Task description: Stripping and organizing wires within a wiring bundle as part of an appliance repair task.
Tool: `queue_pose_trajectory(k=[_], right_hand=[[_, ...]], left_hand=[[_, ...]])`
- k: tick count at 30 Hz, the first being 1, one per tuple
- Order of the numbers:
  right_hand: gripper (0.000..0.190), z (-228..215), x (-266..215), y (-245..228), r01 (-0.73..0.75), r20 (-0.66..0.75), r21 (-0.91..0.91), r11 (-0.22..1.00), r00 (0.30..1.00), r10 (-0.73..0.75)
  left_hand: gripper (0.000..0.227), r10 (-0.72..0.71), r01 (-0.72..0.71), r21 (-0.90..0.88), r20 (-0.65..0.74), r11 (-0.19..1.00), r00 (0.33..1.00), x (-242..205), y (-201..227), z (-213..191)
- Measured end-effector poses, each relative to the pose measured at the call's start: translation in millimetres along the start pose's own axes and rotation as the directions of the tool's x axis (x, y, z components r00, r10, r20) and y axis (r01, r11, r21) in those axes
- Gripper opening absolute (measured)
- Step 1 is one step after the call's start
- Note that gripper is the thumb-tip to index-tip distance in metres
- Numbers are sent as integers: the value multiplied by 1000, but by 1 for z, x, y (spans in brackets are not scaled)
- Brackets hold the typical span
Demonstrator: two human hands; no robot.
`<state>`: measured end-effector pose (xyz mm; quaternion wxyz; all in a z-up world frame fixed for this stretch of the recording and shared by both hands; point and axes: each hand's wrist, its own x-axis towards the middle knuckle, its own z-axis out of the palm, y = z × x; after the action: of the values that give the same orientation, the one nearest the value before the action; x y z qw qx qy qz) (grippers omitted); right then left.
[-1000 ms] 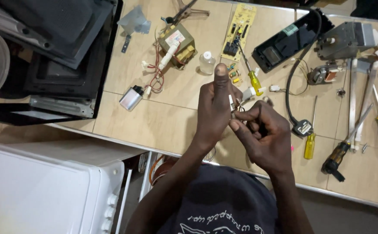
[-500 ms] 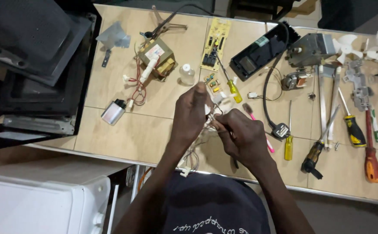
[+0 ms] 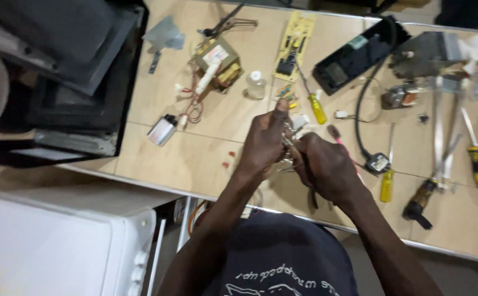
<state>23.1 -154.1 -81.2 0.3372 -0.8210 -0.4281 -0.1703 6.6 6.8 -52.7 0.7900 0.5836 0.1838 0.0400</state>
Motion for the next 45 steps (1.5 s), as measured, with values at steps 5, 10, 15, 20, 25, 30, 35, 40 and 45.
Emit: queue_pose_trajectory(k=[5,10,15,20,25,30,35,40,45], right_hand=[[25,-1,4,-11,20,-27,-54,998,999,-21],[16,7,-13,3,113,-89,-48,992,989,-117],[6,9,-29,7,179,-172,44,983,971,-169],[12,-9,-11,-14,51,-77,83,995,996,-45],[17,-22,8,-37,-116,-116,152,981,984,135],[13,-22,12,-42,-104,-77,174,979,990,119],[15,-7,4,-28,-44,-91,66,997,995,50],[30,-10,3,-24,-198,247,-63,978,947,207],[24,-8,3,-32,-91,-9,-112,990,996,91]], left_hand=[[59,-164,168,-205,36,964,986,-14,15,8],[67,-176,197,-195,121,961,977,-9,4,5],[67,7,0,-72,99,997,995,-4,-9,5],[65,-114,134,-155,133,979,985,-14,0,6],[64,74,-82,94,83,992,994,-7,-8,-5],[60,227,-244,252,96,936,969,-16,8,-3],[62,93,-97,32,102,995,990,-18,3,-2],[59,-66,94,-243,121,965,990,-17,-12,2],[66,119,-120,33,28,992,992,-21,-2,1]])
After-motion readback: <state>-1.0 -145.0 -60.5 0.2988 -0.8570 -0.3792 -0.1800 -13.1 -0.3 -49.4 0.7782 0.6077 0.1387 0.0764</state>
